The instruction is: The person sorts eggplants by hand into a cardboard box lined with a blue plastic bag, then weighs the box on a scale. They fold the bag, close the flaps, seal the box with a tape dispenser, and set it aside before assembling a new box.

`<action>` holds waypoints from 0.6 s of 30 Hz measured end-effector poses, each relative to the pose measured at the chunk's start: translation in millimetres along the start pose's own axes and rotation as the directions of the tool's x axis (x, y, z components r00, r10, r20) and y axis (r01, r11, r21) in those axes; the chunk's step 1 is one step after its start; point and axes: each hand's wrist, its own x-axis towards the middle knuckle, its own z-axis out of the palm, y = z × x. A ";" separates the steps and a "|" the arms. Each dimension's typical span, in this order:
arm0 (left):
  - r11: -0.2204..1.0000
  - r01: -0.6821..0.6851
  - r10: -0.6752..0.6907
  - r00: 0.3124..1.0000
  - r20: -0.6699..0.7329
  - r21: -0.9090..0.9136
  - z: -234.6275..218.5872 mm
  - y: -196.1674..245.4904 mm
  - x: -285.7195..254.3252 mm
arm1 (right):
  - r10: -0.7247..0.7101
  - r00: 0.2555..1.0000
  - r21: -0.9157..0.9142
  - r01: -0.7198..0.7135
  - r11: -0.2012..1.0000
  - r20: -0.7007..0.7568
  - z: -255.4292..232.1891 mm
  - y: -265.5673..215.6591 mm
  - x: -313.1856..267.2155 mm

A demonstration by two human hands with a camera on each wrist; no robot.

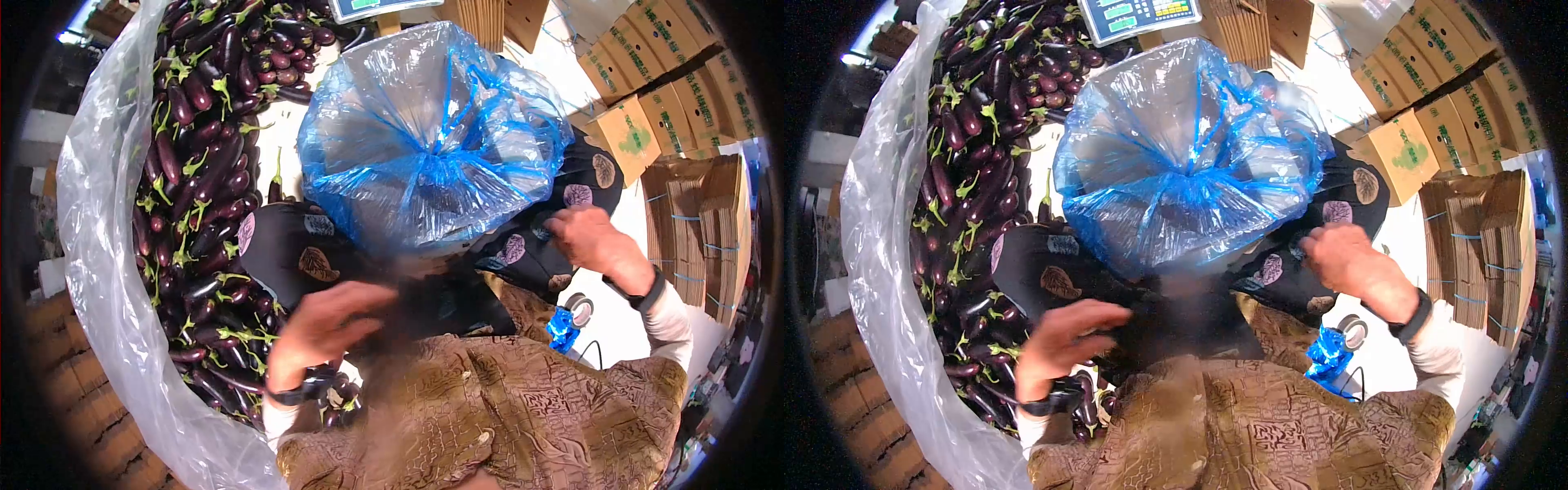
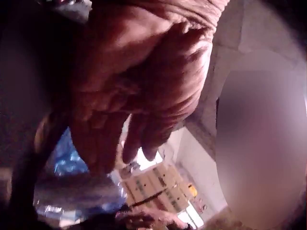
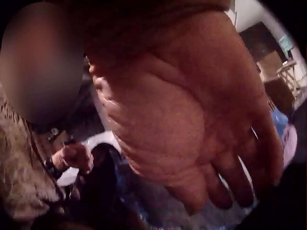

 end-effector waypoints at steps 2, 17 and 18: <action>0.978 0.101 -0.133 0.976 -0.174 -0.181 -34.8 13.7 -21.6 | 0.083 0.990 0.394 -0.122 0.911 0.114 -41.3 10.1 -13.5; 0.758 0.146 -0.435 0.840 -0.325 -0.636 -89.1 -209.6 76.5 | 0.304 0.952 0.726 -0.233 0.647 0.034 -14.1 60.7 192.0; 0.766 0.146 -0.372 0.895 -0.247 -0.626 -92.0 -224.2 83.1 | 0.296 0.955 0.743 -0.201 0.639 0.004 -10.2 59.9 191.7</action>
